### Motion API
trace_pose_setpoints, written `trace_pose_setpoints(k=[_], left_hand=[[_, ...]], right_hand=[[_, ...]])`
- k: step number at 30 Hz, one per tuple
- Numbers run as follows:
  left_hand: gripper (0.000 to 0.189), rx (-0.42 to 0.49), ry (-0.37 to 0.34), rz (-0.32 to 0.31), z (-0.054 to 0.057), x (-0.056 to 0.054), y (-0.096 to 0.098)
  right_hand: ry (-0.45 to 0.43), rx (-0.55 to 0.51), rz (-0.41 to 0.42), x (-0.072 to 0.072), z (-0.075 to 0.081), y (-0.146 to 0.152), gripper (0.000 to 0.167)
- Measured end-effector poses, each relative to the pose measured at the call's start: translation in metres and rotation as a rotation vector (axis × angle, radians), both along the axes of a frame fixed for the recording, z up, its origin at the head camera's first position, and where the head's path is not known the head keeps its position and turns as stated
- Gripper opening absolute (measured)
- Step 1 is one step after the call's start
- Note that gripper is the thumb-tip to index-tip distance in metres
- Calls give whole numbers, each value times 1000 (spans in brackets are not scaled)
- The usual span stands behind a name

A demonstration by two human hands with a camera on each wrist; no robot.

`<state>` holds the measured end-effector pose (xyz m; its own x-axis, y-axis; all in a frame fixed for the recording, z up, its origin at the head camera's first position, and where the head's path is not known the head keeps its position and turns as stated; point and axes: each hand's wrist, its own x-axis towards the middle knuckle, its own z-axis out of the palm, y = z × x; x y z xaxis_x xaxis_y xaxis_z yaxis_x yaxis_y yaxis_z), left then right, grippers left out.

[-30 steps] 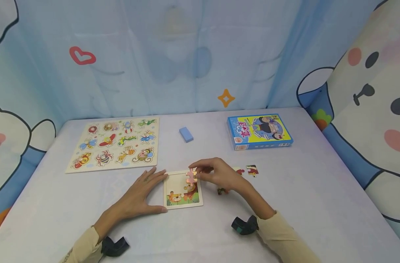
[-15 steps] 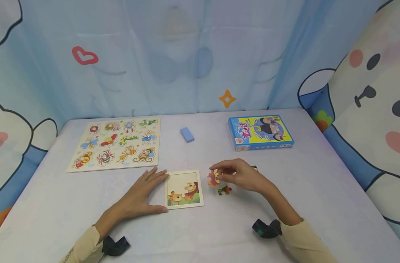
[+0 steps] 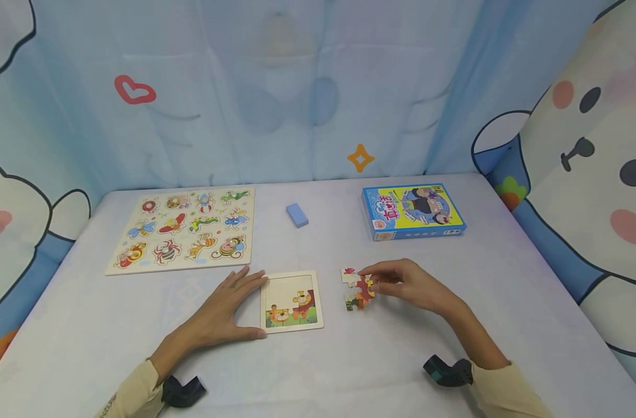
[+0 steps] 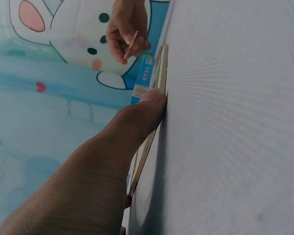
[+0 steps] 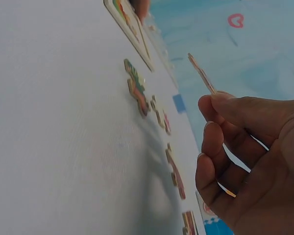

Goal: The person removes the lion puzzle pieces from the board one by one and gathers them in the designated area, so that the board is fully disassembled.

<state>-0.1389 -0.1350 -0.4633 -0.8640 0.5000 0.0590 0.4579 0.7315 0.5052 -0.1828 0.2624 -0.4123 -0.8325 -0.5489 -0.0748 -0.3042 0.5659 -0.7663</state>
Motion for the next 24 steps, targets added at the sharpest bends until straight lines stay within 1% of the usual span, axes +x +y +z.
trace_pose_setpoints(k=[7,13,18,24], left_hand=[[97,-4,2,-3,1,0,0],[97,-6,4,-3,1,0,0],[97,-11,8,-5,1,0,0],[97,-7,10,-7,2,0,0]], right_hand=[[24,23,-41,4,-6,17,33],[-18,54,-79,4,-10,30,33],[-36,72,-71,5,-13,34,30],[2,132,-66,7,-13,31,30]])
